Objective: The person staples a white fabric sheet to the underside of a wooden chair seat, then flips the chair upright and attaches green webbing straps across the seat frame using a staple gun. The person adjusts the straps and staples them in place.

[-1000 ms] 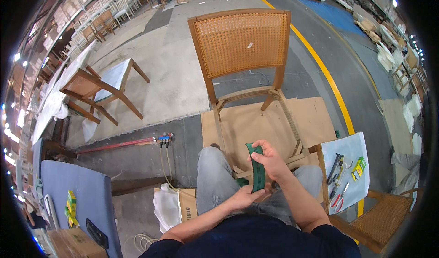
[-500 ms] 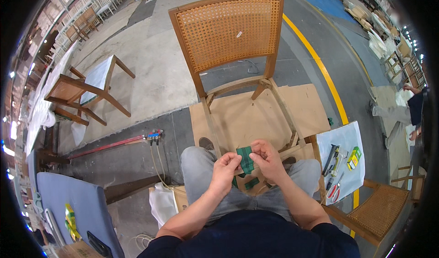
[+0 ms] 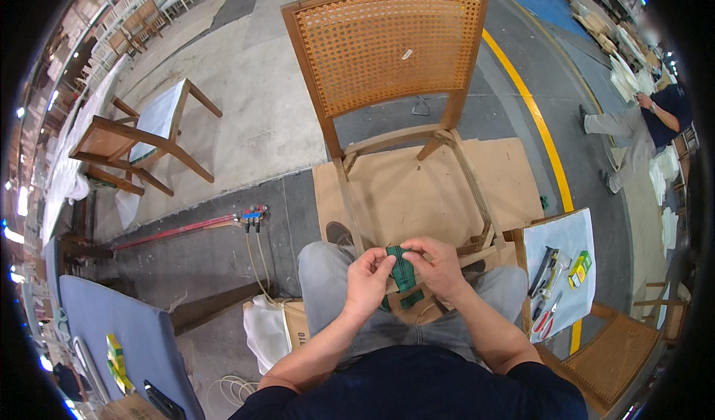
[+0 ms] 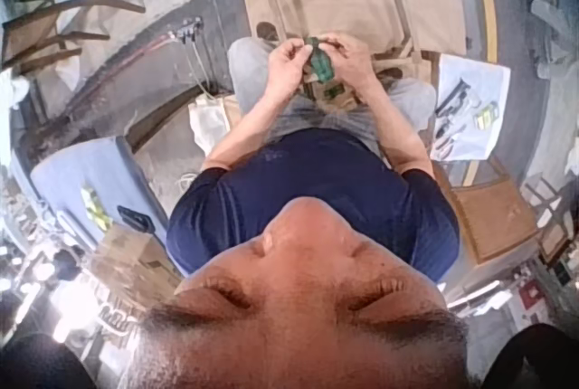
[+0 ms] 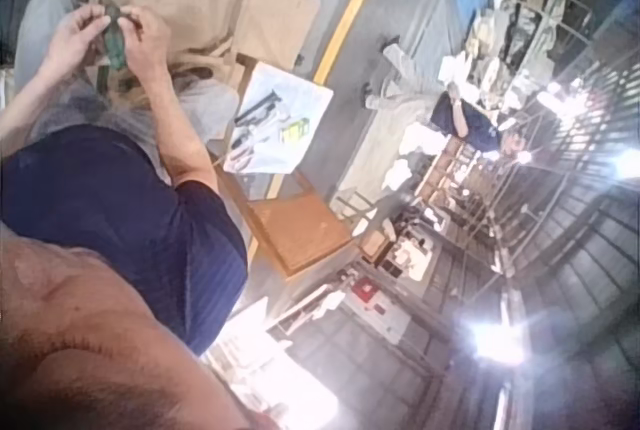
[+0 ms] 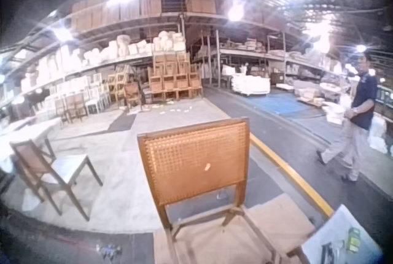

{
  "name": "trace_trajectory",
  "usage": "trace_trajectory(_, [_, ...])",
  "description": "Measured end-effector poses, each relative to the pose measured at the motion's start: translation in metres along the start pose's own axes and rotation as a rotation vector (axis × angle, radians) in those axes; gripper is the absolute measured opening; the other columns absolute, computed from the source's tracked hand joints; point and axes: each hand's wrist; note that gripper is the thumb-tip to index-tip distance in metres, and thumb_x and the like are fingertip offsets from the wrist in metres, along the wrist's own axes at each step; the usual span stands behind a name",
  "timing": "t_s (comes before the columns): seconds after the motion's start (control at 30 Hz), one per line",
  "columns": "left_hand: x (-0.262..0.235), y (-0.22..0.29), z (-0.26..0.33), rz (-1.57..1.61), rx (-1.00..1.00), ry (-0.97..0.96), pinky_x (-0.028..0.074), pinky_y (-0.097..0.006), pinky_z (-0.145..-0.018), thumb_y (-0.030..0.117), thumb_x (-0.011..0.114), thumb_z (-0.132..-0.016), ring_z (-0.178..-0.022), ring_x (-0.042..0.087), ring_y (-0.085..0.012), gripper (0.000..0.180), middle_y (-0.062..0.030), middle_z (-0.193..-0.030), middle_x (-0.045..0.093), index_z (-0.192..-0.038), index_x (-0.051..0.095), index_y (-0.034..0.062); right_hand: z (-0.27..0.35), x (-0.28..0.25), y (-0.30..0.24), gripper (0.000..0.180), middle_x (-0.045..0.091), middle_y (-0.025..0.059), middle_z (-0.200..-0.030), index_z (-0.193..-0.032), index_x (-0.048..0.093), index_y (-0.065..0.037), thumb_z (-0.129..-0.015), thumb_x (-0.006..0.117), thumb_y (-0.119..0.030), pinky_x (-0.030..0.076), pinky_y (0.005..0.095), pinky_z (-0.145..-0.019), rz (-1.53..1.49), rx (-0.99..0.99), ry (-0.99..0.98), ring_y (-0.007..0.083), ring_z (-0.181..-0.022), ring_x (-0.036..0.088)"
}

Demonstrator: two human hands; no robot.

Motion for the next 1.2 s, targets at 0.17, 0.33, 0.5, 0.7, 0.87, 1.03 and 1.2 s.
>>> trace_trajectory(0.17, [0.005, 0.012, -0.014, -0.473, 0.292, 0.120, 0.055, -0.031, -0.081, 0.007, 0.076, -0.096, -0.088, 0.068, -0.0170, 0.015, -0.0067, -0.097, 0.071, -0.109, 0.071, 0.0030, -0.023, 0.000, 0.004, 0.014, 0.074, 0.0130, -0.092, -0.106, 0.074, -0.001, -0.093, 0.074, -0.003, 0.056, 0.0326, -0.075, 0.134, -0.020, -0.011, 0.0223, -0.081, 0.072])
trace_trajectory(0.33, [-0.003, 0.011, -0.055, -0.728, 0.517, 0.110, 0.055, -0.039, -0.084, 0.010, 0.078, -0.093, -0.094, 0.067, -0.0300, 0.014, -0.0126, -0.098, 0.067, -0.105, 0.072, 0.0050, -0.058, 0.002, 0.020, 0.011, 0.069, 0.0124, -0.090, -0.103, 0.075, -0.002, -0.093, 0.073, -0.004, 0.055, 0.0340, -0.074, 0.079, -0.039, -0.006, 0.0246, -0.083, 0.070])
trace_trajectory(0.5, [-0.019, 0.012, -0.111, -0.839, 0.524, 0.092, 0.052, -0.044, -0.090, 0.012, 0.075, -0.094, -0.102, 0.066, -0.0353, 0.014, -0.0160, -0.110, 0.065, -0.104, 0.069, 0.0039, -0.118, 0.005, 0.033, 0.010, 0.069, 0.0131, -0.092, -0.101, 0.074, -0.004, -0.092, 0.074, -0.007, 0.054, 0.0393, -0.077, 0.270, -0.159, -0.097, 0.0312, -0.089, 0.068])
trace_trajectory(0.7, [-0.029, -0.012, -0.214, -0.778, 0.318, 0.363, 0.050, -0.047, -0.098, 0.014, 0.074, -0.094, -0.117, 0.059, -0.0424, 0.034, -0.0231, -0.128, 0.057, -0.124, 0.061, 0.0058, -0.251, 0.023, 0.108, 0.012, 0.068, 0.0174, -0.095, -0.097, 0.075, -0.005, -0.091, 0.071, -0.015, 0.053, 0.0497, -0.084, 0.423, -0.092, -0.129, 0.0396, -0.096, 0.067])
trace_trajectory(0.87, [-0.042, -0.031, -0.271, -0.849, 0.390, 0.395, 0.044, -0.051, -0.112, 0.017, 0.072, -0.098, -0.139, 0.047, -0.0511, 0.046, -0.0310, -0.151, 0.040, -0.140, 0.055, 0.0127, -0.343, 0.058, 0.136, 0.010, 0.068, 0.0137, -0.102, -0.097, 0.078, -0.010, -0.094, 0.070, -0.015, 0.054, 0.0480, -0.089, 0.566, 0.033, -0.199, 0.0369, -0.100, 0.068])
trace_trajectory(1.03, [-0.040, -0.036, -0.283, -1.088, 0.225, 0.348, 0.046, -0.057, -0.110, 0.030, 0.068, -0.102, -0.135, 0.047, -0.0535, 0.058, -0.0359, -0.152, 0.035, -0.156, 0.050, 0.0284, -0.362, 0.075, 0.144, 0.008, 0.068, 0.0112, -0.111, -0.096, 0.079, -0.014, -0.094, 0.073, -0.018, 0.054, 0.0460, -0.094, 0.610, 0.220, -0.252, 0.0339, -0.108, 0.067])
trace_trajectory(1.2, [-0.044, -0.037, -0.289, -1.157, 0.130, 0.360, 0.051, -0.055, -0.105, 0.037, 0.062, -0.105, -0.132, 0.049, -0.0522, 0.055, -0.0330, -0.148, 0.039, -0.158, 0.047, 0.0342, -0.367, 0.078, 0.145, 0.011, 0.069, 0.0113, -0.107, -0.099, 0.078, -0.014, -0.091, 0.077, -0.022, 0.054, 0.0468, -0.094, 0.604, 0.177, -0.285, 0.0343, -0.109, 0.067])
Point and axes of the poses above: each hand's wrist, its own z-axis away from the middle knuckle, its own x-axis out of the palm, y = z × x
